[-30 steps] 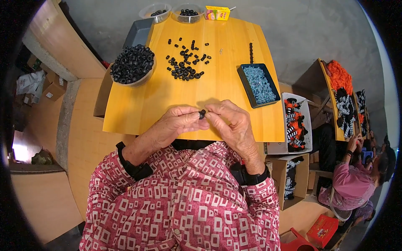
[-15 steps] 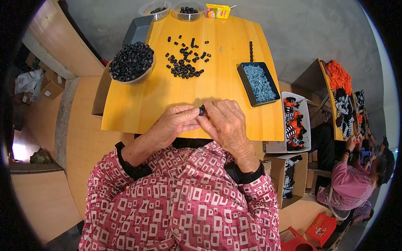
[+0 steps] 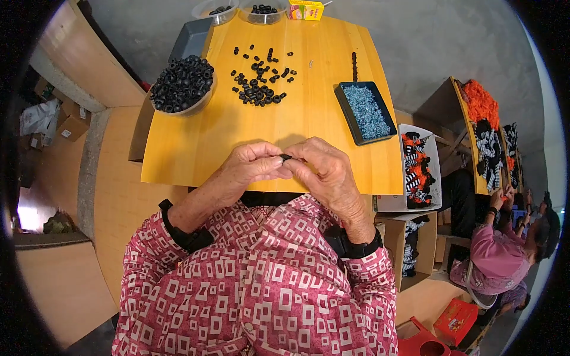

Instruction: The person assembles small black plastic components by hand at a workstation.

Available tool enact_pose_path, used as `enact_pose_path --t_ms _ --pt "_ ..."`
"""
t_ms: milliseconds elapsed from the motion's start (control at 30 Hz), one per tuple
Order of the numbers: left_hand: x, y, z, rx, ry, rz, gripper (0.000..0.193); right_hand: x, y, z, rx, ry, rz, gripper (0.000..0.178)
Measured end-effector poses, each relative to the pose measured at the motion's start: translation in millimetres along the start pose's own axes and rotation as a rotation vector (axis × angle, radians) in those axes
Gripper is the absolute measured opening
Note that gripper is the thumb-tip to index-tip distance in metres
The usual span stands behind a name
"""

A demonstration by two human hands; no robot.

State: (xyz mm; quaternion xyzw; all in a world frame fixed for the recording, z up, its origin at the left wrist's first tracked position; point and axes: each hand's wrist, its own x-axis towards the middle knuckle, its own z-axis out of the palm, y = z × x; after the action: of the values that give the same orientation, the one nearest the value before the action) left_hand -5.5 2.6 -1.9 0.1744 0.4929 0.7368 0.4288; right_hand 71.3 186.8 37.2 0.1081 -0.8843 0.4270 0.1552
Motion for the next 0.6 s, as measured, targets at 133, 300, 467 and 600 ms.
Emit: enact_pose_path --t_ms 133,300,467,600 --pt "0.4 -0.4 -1.6 0.051 0.016 -0.021 0.032 -1.1 -4.7 -3.3 0.095 -0.038 0.102 0.017" --pt "0.3 -3.4 -6.9 0.0 -0.096 -0.068 0.031 -3.1 -8.0 -3.3 -0.086 -0.012 -0.082 0.014" --pt "-0.9 -2.2 -2.3 -0.012 -0.078 -0.042 0.028 -4.3 -8.1 -7.5 -0.031 -0.029 -0.009 0.014" --pt "-0.6 0.1 -0.7 0.035 -0.047 -0.011 0.027 -5.0 -3.2 -9.2 -0.033 -0.023 -0.006 0.013"
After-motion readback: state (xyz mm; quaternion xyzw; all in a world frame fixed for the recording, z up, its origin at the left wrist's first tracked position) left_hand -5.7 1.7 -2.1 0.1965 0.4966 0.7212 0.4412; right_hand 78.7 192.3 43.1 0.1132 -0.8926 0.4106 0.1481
